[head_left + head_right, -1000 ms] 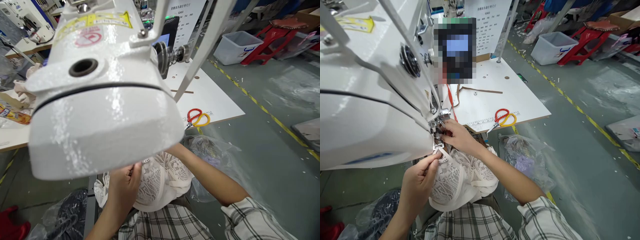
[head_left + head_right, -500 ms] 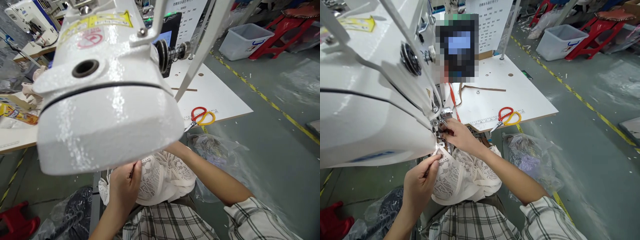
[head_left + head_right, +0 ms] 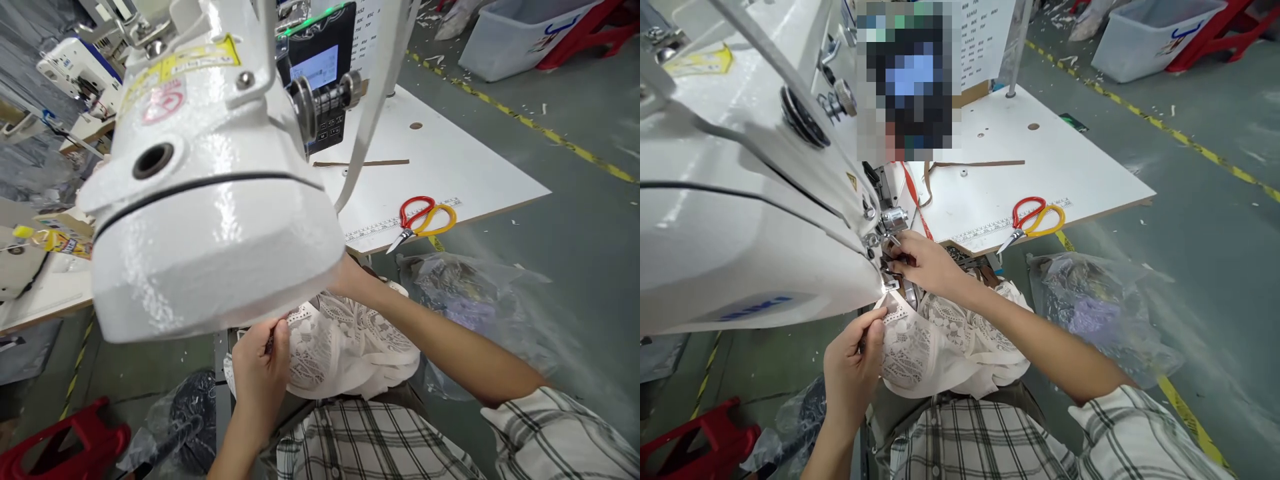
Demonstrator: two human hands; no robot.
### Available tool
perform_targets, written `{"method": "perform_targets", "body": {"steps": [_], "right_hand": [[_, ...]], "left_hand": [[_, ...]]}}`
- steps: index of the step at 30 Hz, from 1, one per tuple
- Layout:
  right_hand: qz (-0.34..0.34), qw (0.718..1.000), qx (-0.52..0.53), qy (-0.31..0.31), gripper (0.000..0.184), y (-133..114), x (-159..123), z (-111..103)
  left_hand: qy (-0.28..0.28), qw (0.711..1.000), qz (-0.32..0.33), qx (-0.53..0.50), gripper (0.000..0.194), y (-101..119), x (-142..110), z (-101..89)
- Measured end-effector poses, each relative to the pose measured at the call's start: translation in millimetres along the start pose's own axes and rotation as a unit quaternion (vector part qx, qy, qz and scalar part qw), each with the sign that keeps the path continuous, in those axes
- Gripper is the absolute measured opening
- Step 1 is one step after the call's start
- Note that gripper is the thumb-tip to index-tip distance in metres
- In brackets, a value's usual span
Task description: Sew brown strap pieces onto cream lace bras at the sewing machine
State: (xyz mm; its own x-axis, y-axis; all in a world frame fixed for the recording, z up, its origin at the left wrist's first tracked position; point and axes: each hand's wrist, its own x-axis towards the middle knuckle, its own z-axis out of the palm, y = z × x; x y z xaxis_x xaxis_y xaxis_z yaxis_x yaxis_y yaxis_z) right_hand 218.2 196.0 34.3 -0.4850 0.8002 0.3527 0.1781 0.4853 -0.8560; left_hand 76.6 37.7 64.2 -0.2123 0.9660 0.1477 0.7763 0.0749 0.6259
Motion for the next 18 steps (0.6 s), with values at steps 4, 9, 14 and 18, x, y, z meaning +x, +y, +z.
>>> {"method": "perform_targets", "body": {"steps": [4,9,14,18], "right_hand": [[0.01,1.0,0.009,0.013,0.005,0.1,0.2,5.2],[0.028,0.999,0.018,-0.004,0.007,-4.7,-3.8,1.9],[0.014,0.999,0.018,-0.032,0.015,-6.7,-10.7,-10.3],[0.018,0.999,0.0,-0.033,0.014,-11.1,-11.0,-13.2]], "left_hand": [[0.013,1.0,0.005,-0.002,0.022,-2.2,1.1,0.4],[0.015,1.0,0.021,-0.009,0.024,-5.7,-3.1,6.9],[-0.028,0.996,0.085,-0.003,0.031,-3.6,-13.2,12.2],[0.123,0.971,0.159,0.126,0.029,4.1,-17.5,20.0]]}}
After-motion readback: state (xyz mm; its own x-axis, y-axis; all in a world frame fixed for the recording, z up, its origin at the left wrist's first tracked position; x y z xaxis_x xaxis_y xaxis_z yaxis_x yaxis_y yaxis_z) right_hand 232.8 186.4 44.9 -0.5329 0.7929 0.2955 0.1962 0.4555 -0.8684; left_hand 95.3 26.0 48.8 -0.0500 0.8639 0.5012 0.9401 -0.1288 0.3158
